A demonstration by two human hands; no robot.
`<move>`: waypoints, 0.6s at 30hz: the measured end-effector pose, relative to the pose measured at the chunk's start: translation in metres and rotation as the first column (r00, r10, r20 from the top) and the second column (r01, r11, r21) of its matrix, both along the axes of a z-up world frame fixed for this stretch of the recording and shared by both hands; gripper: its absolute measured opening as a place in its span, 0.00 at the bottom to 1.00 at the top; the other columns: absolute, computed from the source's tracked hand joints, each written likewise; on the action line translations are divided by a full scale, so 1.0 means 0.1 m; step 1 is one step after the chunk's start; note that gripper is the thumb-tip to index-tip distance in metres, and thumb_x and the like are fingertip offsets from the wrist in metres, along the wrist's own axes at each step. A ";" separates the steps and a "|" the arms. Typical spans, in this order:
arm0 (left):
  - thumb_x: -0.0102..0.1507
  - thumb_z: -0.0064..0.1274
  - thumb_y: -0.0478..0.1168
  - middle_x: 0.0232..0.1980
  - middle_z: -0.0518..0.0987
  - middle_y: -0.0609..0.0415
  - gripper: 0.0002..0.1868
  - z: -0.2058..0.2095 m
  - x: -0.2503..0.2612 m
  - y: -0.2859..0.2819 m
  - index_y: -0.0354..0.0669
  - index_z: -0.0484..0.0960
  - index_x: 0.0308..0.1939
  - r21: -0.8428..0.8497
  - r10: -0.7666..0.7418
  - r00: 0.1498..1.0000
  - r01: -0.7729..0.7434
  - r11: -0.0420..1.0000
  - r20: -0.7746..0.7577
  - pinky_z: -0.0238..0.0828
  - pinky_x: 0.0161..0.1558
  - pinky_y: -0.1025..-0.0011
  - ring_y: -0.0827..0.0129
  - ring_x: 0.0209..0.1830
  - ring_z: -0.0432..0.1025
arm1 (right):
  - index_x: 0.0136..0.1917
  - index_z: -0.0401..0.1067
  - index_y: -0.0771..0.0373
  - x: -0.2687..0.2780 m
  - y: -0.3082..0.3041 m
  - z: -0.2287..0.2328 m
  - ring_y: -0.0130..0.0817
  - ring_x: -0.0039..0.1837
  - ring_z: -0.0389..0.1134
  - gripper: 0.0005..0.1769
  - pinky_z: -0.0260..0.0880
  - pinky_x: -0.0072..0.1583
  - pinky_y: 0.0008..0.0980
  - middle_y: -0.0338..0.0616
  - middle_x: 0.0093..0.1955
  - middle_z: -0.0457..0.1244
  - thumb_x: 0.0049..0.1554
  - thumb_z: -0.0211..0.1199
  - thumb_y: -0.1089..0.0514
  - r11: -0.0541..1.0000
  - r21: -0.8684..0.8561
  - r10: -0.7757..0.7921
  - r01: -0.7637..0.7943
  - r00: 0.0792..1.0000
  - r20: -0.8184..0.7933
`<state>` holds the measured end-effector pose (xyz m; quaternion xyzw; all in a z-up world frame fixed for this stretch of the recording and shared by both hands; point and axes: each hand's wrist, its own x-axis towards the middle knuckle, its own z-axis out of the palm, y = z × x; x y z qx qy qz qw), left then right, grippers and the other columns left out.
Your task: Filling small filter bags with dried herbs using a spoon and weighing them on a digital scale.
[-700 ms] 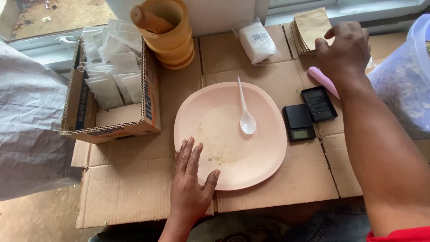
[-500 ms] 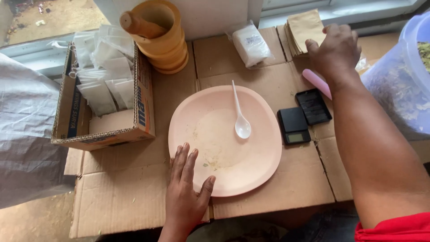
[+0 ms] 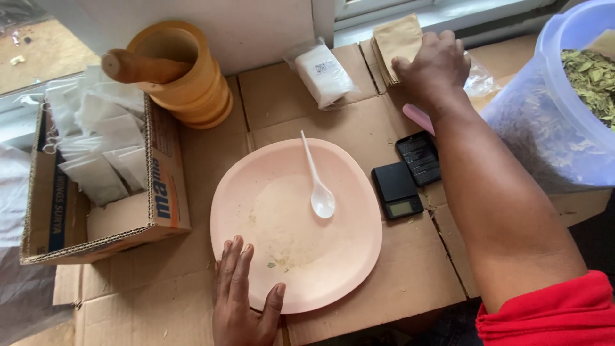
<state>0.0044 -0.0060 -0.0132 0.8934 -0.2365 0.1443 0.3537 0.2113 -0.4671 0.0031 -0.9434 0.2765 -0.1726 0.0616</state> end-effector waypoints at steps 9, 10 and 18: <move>0.62 0.53 0.48 0.78 0.62 0.46 0.35 0.00 -0.01 -0.02 0.42 0.64 0.72 -0.023 0.005 1.000 -0.006 1.000 -0.030 0.49 0.78 0.49 0.49 0.82 0.53 | 0.55 0.73 0.57 0.07 -0.12 -0.05 0.55 0.54 0.65 0.30 0.69 0.44 0.56 0.51 0.54 0.62 0.50 0.74 0.36 1.000 -0.008 -0.014 0.015 0.997 0.074; 0.62 0.53 0.48 0.78 0.62 0.46 0.35 0.00 -0.01 -0.02 0.42 0.64 0.72 -0.023 0.007 1.000 -0.008 1.000 -0.029 0.49 0.78 0.49 0.49 0.82 0.53 | 0.55 0.73 0.57 0.08 -0.13 -0.05 0.55 0.54 0.65 0.30 0.69 0.44 0.56 0.51 0.54 0.62 0.50 0.74 0.36 1.000 -0.008 -0.013 0.013 0.997 0.076; 0.63 0.53 0.48 0.78 0.62 0.45 0.34 0.05 -0.01 -0.02 0.40 0.65 0.70 -0.024 -0.004 0.999 0.003 1.000 -0.054 0.49 0.77 0.47 0.48 0.82 0.53 | 0.53 0.73 0.52 0.07 -0.26 -0.08 0.50 0.51 0.67 0.27 0.69 0.40 0.53 0.44 0.51 0.67 0.41 0.77 0.55 0.997 -0.072 -0.006 0.028 0.957 0.289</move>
